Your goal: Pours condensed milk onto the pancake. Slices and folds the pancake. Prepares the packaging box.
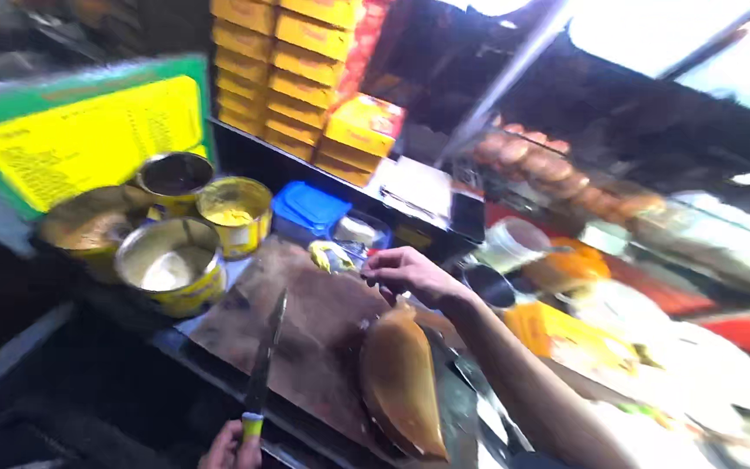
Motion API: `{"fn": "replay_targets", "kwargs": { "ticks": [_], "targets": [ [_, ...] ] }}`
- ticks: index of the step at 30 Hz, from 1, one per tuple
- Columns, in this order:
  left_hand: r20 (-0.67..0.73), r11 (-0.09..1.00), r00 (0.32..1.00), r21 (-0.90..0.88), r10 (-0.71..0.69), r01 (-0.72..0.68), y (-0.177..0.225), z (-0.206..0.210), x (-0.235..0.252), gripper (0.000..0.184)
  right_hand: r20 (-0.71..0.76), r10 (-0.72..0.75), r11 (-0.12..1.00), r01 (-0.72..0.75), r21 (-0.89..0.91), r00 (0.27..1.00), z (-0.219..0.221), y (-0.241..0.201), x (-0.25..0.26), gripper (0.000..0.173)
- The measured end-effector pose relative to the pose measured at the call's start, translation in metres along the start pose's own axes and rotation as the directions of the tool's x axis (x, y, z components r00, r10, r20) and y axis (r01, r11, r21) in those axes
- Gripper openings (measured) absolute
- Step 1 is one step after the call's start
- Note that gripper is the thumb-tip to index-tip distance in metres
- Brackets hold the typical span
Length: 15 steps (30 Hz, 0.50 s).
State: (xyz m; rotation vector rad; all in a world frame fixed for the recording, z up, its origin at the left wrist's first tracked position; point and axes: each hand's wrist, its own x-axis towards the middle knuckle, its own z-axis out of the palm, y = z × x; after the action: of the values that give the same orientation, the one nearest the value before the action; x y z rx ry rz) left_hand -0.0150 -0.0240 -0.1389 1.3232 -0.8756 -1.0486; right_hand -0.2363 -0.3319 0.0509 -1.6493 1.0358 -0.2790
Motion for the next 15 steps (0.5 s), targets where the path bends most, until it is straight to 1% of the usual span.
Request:
{"fn": "replay_targets", "kwargs": {
  "ticks": [1,2,3,4,5,6,7,8,9,10,11,12,13,14,15],
  "targets": [
    [0.017,1.000,0.999,0.001,-0.031,0.031,0.005,0.006,-0.004,0.024,-0.023,0.043,0.995,-0.044,-0.088,0.999,-0.013,0.017,-0.040,0.009],
    [0.040,0.998,0.997,-0.007,-0.062,0.063,0.009,0.013,-0.007,0.021,-0.071,0.079,0.965,-0.094,-0.246,0.994,-0.027,0.033,-0.078,0.009],
    [0.064,0.995,0.994,-0.022,-0.093,0.095,0.013,0.020,-0.009,0.019,-0.136,0.104,0.894,-0.153,-0.421,0.985,-0.038,0.046,-0.110,0.013],
    [0.084,0.993,0.990,-0.041,-0.109,0.113,0.014,0.029,-0.010,0.017,-0.203,0.096,0.806,-0.196,-0.558,0.975,-0.045,0.057,-0.134,0.018],
    [0.103,0.991,0.987,-0.053,-0.121,0.126,0.016,0.039,-0.010,0.016,-0.270,0.038,0.721,-0.214,-0.659,0.962,-0.046,0.068,-0.149,0.021],
    [0.119,0.988,0.984,-0.060,-0.134,0.142,0.016,0.050,-0.010,0.016,-0.317,-0.056,0.627,-0.214,-0.749,0.947,-0.041,0.080,-0.155,0.024],
    [0.133,0.986,0.980,-0.061,-0.149,0.158,0.016,0.062,-0.011,0.018,-0.327,-0.198,0.520,-0.184,-0.834,0.924,-0.029,0.093,-0.155,0.022],
    [0.150,0.983,0.976,-0.068,-0.158,0.169,0.015,0.073,-0.013,0.021,-0.274,-0.381,0.384,-0.119,-0.916,0.883,-0.014,0.109,-0.152,0.017],
    [0.171,0.983,0.973,-0.076,-0.155,0.170,0.014,0.082,-0.015,0.023,-0.173,-0.526,0.252,-0.042,-0.967,0.833,0.002,0.125,-0.149,0.012],
    [0.187,0.982,0.971,-0.082,-0.151,0.168,0.013,0.090,-0.019,0.024,-0.055,-0.611,0.153,0.049,-0.987,0.789,0.017,0.137,-0.150,0.009],
    [0.199,0.984,0.970,-0.082,-0.142,0.161,0.014,0.096,-0.024,0.024,0.040,-0.657,0.113,0.151,-0.982,0.752,0.029,0.144,-0.157,0.010],
    [0.202,0.985,0.970,-0.082,-0.132,0.151,0.016,0.102,-0.029,0.021,0.083,-0.685,0.125,0.229,-0.965,0.723,0.035,0.145,-0.164,0.011],
    [0.195,0.985,0.972,-0.087,-0.128,0.147,0.017,0.106,-0.033,0.018,0.054,-0.686,0.199,0.258,-0.945,0.725,0.035,0.142,-0.169,0.014],
    [0.186,0.984,0.974,-0.097,-0.129,0.149,0.015,0.110,-0.039,0.017,-0.048,-0.647,0.336,0.228,-0.914,0.761,0.029,0.139,-0.171,0.019],
    [0.178,0.982,0.974,-0.106,-0.137,0.158,0.012,0.112,-0.045,0.016,-0.175,-0.565,0.479,0.148,-0.866,0.807,0.023,0.138,-0.170,0.024]
  ]
}}
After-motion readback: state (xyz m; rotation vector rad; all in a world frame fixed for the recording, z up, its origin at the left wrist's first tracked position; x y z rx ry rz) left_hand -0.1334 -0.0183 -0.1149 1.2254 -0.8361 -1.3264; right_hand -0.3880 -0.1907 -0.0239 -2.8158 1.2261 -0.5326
